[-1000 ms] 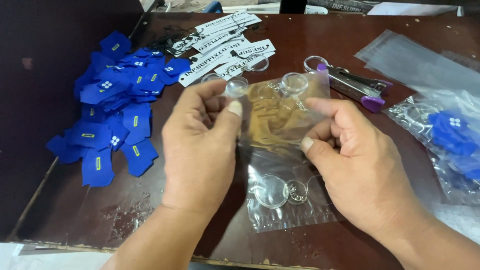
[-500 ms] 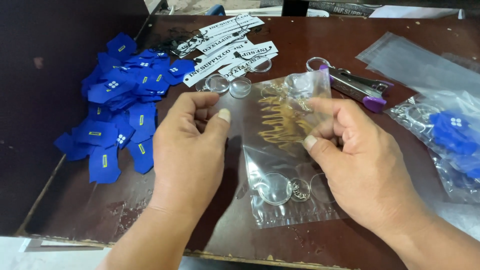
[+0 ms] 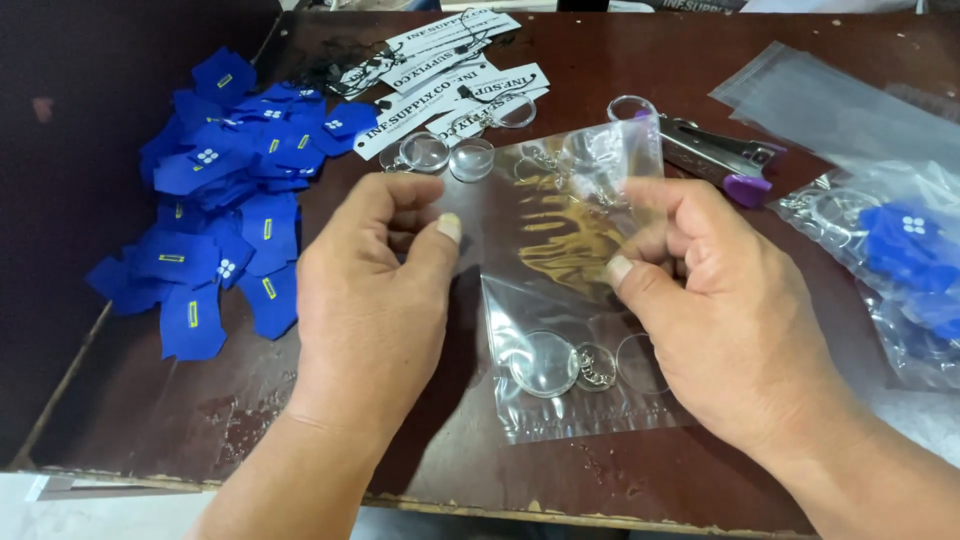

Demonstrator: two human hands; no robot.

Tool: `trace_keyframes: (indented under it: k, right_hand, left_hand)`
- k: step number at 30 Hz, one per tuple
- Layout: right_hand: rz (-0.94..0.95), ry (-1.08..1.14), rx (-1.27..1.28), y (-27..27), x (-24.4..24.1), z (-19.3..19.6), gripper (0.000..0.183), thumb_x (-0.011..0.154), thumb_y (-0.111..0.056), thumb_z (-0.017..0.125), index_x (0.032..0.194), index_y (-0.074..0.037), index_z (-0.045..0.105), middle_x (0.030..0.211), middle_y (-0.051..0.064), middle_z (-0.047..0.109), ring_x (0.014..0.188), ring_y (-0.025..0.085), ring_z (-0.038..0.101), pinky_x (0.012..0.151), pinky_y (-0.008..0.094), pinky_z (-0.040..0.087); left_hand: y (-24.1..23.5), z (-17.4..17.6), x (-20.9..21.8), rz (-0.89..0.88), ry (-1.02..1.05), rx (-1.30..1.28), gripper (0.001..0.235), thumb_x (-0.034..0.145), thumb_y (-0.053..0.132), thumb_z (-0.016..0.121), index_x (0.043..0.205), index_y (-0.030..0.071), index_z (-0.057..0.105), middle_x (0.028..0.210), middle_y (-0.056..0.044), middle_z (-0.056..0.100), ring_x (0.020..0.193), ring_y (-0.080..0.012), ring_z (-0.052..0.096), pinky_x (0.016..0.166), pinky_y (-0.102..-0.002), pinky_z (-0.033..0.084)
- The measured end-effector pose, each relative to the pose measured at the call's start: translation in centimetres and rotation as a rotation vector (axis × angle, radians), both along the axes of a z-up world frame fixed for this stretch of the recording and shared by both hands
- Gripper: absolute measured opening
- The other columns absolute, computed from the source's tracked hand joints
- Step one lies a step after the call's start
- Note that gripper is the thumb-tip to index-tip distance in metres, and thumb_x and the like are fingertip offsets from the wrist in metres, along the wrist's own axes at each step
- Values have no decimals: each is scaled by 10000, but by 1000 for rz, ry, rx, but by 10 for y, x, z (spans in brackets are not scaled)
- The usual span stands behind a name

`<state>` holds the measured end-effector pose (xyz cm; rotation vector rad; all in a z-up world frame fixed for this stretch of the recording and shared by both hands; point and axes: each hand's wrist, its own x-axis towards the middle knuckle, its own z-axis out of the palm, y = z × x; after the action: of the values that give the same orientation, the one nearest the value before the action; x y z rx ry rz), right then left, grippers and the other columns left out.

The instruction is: Assembling and packaging keychains by placing fabric tags and plastic housings into small bags

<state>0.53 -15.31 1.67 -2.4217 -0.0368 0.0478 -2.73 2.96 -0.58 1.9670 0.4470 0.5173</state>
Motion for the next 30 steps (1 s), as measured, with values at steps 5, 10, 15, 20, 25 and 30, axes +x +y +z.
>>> trace_keyframes:
  k: [5, 10, 15, 20, 25, 30]
  right_hand:
    - [10, -5, -10, 1, 1, 0, 487, 910, -212, 634, 1388, -304, 633, 899, -123, 812, 834, 108, 729, 850, 341, 492]
    - [-11, 14, 22, -2, 1, 1, 489, 919, -211, 639, 1401, -292, 631, 876, -115, 818, 804, 98, 742, 842, 327, 522]
    - [21, -23, 12, -2, 0, -2, 494, 913, -213, 640, 1402, -283, 625, 882, -114, 819, 837, 99, 751, 866, 337, 520]
    - [12, -1, 1, 1, 1, 1, 497, 906, -220, 635, 1395, -308, 630, 887, -121, 820, 858, 102, 755, 882, 330, 505]
    - [6, 17, -22, 3, 0, 2, 477, 915, -225, 624, 1388, -285, 625, 908, -118, 836, 877, 111, 779, 904, 356, 520]
    - [-7, 18, 11, 1, 0, 1, 493, 899, -211, 631, 1383, -301, 636, 915, -102, 816, 870, 112, 746, 897, 329, 499]
  left_hand:
    - [2, 1, 3, -24, 103, 78, 237, 859, 263, 646, 1053, 218, 773, 885, 90, 763, 819, -52, 691, 793, -240, 557]
    - [-1, 5, 5, -25, 159, 99, 231, 857, 283, 649, 1046, 231, 770, 906, 91, 776, 846, -57, 705, 814, -249, 551]
    - [1, -3, 4, -36, 85, 145, 189, 844, 266, 668, 992, 226, 778, 862, 102, 772, 793, -52, 700, 778, -248, 549]
    - [7, -7, 0, -13, -154, 183, 226, 871, 151, 664, 1083, 171, 741, 934, 45, 733, 781, -79, 658, 766, -246, 551]
    - [42, -14, -7, 76, -40, 528, 182, 885, 201, 731, 1064, 175, 748, 938, 30, 719, 779, -154, 680, 708, -370, 522]
    - [89, -23, -8, 348, 282, 825, 440, 884, 499, 777, 1159, 159, 726, 1120, -93, 657, 951, -393, 658, 746, -578, 508]
